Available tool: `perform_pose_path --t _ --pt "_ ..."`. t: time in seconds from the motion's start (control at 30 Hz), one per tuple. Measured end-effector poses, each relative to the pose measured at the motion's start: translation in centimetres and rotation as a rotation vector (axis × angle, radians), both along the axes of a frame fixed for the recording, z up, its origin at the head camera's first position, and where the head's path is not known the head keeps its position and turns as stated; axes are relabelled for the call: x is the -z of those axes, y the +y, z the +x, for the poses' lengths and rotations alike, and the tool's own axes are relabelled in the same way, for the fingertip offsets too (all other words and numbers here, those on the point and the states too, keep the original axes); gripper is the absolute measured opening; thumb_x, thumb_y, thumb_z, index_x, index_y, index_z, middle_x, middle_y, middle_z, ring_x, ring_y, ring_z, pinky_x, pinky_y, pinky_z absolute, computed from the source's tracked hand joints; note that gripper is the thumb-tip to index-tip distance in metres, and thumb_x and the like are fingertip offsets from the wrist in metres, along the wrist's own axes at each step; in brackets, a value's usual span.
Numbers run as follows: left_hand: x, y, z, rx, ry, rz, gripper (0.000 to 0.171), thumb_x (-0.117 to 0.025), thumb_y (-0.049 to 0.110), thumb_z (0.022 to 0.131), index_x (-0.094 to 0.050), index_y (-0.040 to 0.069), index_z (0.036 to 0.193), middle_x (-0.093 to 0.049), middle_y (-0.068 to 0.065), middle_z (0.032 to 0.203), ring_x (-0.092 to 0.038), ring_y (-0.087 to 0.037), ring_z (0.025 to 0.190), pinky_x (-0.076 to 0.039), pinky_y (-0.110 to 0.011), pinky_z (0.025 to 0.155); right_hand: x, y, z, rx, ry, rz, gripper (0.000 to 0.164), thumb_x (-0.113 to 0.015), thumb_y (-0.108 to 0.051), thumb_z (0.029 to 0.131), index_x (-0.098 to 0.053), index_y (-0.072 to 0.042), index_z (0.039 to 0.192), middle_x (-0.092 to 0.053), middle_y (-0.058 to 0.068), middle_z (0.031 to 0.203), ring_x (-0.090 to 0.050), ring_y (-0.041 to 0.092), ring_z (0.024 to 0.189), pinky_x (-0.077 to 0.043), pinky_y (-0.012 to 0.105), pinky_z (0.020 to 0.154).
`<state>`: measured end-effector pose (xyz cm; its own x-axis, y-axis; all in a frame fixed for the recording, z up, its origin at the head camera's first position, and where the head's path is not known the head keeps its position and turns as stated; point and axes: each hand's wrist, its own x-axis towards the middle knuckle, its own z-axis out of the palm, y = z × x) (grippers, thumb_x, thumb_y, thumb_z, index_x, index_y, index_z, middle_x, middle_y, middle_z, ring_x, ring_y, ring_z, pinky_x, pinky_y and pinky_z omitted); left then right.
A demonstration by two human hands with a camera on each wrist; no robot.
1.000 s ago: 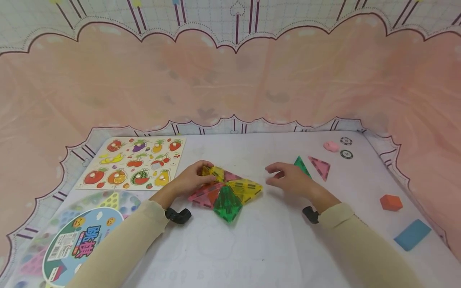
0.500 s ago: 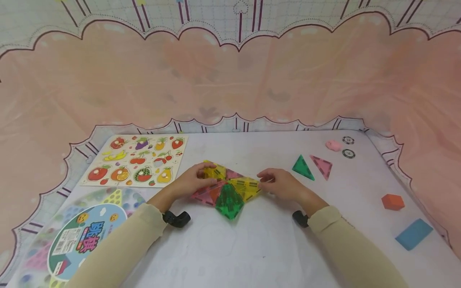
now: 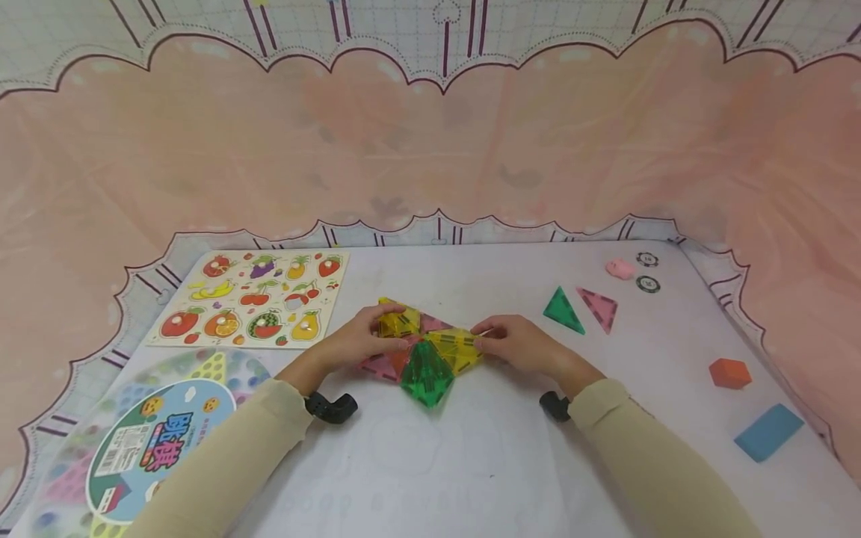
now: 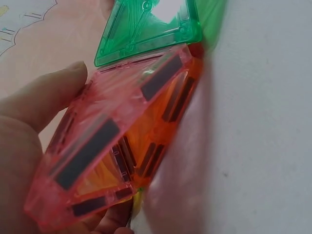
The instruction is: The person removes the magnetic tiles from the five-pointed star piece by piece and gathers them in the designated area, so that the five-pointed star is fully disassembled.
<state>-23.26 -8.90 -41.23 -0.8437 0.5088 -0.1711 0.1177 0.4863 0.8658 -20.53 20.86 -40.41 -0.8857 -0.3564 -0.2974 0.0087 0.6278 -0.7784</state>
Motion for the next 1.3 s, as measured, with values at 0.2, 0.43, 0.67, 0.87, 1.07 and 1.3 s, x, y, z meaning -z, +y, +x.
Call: perform_pose_path --t 0.2,0.43,0.67,0.87,1.07,1.3 --pt "0.1 0.0 0.0 -0.021 -0.009 -0.016 0.066 -0.069 0.044 0.074 -0.041 0.027 0.131 -0.035 0.0 0.125 -0.037 -0.019 0.11 -0.033 -0.038 0.094 -0.2 -0.2 -0.1 0.019 -0.065 -0.044 0.034 -0.058 -0.039 0.085 -0.059 -0.021 0.114 -0.056 0.003 0.11 -0.05 0.021 0.093 -0.045 0.031 0.075" --pt "0.0 0.0 0.1 -0.013 -0.006 0.001 0.064 -0.069 0.043 0.074 -0.042 0.027 0.131 -0.037 0.002 0.122 -0.038 -0.018 0.108 -0.035 -0.036 0.092 -0.3 -0.3 -0.3 0.025 -0.093 -0.048 0.033 -0.061 -0.035 0.084 -0.058 -0.023 0.115 -0.054 0.004 0.11 -0.05 0.021 0.094 -0.045 0.031 0.077" --pt "-0.4 0.1 0.2 0.007 -0.001 0.013 0.064 -0.068 0.039 0.077 -0.04 0.023 0.132 -0.037 0.0 0.124 -0.038 -0.019 0.108 -0.035 -0.036 0.091 -0.8 -0.5 -0.4 0.063 -0.086 -0.075 0.032 -0.064 -0.024 0.083 -0.06 -0.018 0.113 -0.052 0.006 0.114 -0.047 0.023 0.095 -0.045 0.03 0.077" --pt "-3.0 0.4 1.5 0.022 -0.041 0.016 0.063 -0.066 0.027 0.081 -0.036 0.012 0.135 -0.029 -0.012 0.131 -0.033 -0.028 0.113 -0.031 -0.043 0.095 -0.5 -0.2 -0.5 0.074 -0.072 -0.067 0.039 -0.062 -0.038 0.082 -0.06 -0.018 0.116 -0.054 0.005 0.113 -0.048 0.023 0.095 -0.045 0.03 0.076" --pt "-3.6 0.6 1.8 0.023 -0.044 -0.01 0.063 -0.065 0.026 0.082 -0.035 0.01 0.135 -0.029 -0.013 0.132 -0.033 -0.029 0.115 -0.03 -0.043 0.096 -0.4 0.6 -0.8 0.092 -0.037 -0.046 0.046 -0.055 -0.049 0.082 -0.061 -0.018 0.115 -0.058 0.002 0.108 -0.049 0.021 0.095 -0.043 0.031 0.079" --pt "-0.5 0.2 0.1 -0.007 -0.043 -0.008 0.068 -0.069 0.036 0.077 -0.037 0.02 0.134 -0.028 -0.008 0.132 -0.032 -0.025 0.115 -0.029 -0.043 0.096 -0.6 2.2 -0.9 0.13 -0.039 -0.06 0.047 -0.054 -0.045 0.085 -0.058 -0.013 0.118 -0.061 0.004 0.103 -0.051 0.021 0.091 -0.044 0.03 0.077"
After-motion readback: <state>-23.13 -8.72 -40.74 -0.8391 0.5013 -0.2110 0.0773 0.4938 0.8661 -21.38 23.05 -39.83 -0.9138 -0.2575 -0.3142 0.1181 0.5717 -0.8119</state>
